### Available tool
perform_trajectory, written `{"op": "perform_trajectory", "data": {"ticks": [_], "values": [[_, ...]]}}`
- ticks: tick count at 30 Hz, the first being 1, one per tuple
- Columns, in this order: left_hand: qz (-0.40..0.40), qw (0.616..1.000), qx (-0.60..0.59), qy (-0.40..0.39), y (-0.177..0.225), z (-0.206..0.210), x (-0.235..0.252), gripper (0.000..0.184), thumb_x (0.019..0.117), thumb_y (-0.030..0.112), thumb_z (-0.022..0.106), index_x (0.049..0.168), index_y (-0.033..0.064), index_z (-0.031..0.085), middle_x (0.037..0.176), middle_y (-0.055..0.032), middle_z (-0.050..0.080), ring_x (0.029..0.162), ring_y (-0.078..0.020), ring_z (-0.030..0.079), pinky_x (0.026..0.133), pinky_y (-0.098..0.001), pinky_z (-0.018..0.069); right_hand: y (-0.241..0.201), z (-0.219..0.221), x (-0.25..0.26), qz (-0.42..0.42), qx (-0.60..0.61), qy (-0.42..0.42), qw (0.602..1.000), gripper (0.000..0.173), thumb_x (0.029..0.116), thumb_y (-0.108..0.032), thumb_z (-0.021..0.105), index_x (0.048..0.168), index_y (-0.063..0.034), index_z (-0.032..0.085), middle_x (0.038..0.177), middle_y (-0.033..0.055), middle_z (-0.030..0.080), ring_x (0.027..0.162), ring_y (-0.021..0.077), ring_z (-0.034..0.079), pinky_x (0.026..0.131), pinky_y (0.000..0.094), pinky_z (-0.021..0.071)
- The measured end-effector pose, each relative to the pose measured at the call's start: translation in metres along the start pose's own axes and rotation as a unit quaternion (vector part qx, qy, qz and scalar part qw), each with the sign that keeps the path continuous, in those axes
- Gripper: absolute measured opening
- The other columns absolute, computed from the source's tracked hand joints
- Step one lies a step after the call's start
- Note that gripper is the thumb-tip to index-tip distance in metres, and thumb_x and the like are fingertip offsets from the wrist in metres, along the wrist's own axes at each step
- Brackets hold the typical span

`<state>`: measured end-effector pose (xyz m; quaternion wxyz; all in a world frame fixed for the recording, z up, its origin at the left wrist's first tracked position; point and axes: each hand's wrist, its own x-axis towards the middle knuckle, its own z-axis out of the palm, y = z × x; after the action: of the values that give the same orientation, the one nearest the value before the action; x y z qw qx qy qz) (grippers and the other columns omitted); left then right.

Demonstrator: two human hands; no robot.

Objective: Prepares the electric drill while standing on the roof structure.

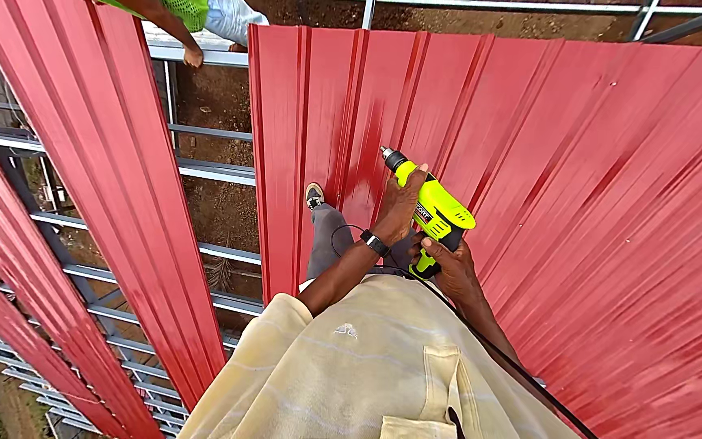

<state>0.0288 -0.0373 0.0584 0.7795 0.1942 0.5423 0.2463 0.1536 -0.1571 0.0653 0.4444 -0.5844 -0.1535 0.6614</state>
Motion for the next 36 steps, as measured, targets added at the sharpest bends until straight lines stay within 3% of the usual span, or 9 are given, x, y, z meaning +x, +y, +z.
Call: {"op": "perform_trajectory", "data": {"ticks": [4,8,21,27,32,36], "values": [[0.006,1.0,-0.012,0.001,-0.002,0.002,0.002,0.07,0.0949,0.069,0.057,0.147,0.0239,0.043,0.115,-0.0135,0.068,0.095,-0.0277,0.07,0.08,-0.048,0.0601,-0.001,0.004,-0.002,-0.007,-0.031,0.032,0.999,0.05,0.0906,-0.022,0.079,0.123,0.0061,0.053,0.089,0.0204,0.07,0.069,0.032,0.071,0.063,0.0445,0.0642],[0.011,0.999,-0.041,0.0,-0.007,0.004,0.006,0.068,0.0971,0.063,0.058,0.148,0.0216,0.042,0.116,-0.0146,0.067,0.096,-0.0279,0.069,0.081,-0.0477,0.0598,-0.001,0.005,-0.005,-0.02,-0.062,0.055,0.996,0.048,0.0889,-0.018,0.081,0.121,0.0057,0.054,0.084,0.0178,0.07,0.064,0.0296,0.07,0.059,0.0421,0.0636],[-0.014,0.992,-0.125,-0.004,-0.022,0.004,0.012,0.066,0.0986,0.052,0.063,0.148,0.0161,0.038,0.115,-0.0183,0.066,0.098,-0.0304,0.069,0.086,-0.0493,0.0591,0.003,0.013,-0.02,-0.043,-0.148,0.124,0.98,0.052,0.0835,-0.017,0.084,0.12,0.0035,0.054,0.083,0.0114,0.071,0.064,0.0233,0.07,0.059,0.0373,0.064],[0.0,0.987,-0.156,-0.028,-0.023,0.002,0.01,0.061,0.1016,0.049,0.059,0.148,0.0157,0.038,0.116,-0.0192,0.066,0.1,-0.0315,0.068,0.087,-0.0507,0.0587,-0.001,0.015,-0.023,-0.066,-0.218,0.132,0.965,0.054,0.0826,-0.025,0.086,0.121,0.0003,0.057,0.085,0.0054,0.071,0.064,0.0168,0.069,0.06,0.0341,0.0632],[0.002,0.985,-0.172,-0.026,-0.026,0.0,0.01,0.058,0.102,0.046,0.06,0.146,0.0141,0.041,0.113,-0.0191,0.066,0.097,-0.0308,0.068,0.086,-0.0493,0.0589,0.0,0.018,-0.024,-0.069,-0.22,0.146,0.962,0.053,0.0816,-0.024,0.086,0.119,-0.001,0.057,0.083,0.0052,0.07,0.059,0.0168,0.067,0.055,0.0344,0.0617],[0.0,0.984,-0.173,-0.031,-0.029,-0.002,0.01,0.057,0.1022,0.045,0.059,0.146,0.014,0.041,0.114,-0.0193,0.065,0.098,-0.031,0.068,0.086,-0.0495,0.0586,0.005,0.017,-0.024,-0.062,-0.209,0.15,0.964,0.055,0.0811,-0.023,0.086,0.121,-0.0001,0.056,0.085,0.0059,0.07,0.061,0.0168,0.067,0.057,0.0342,0.062]]}}
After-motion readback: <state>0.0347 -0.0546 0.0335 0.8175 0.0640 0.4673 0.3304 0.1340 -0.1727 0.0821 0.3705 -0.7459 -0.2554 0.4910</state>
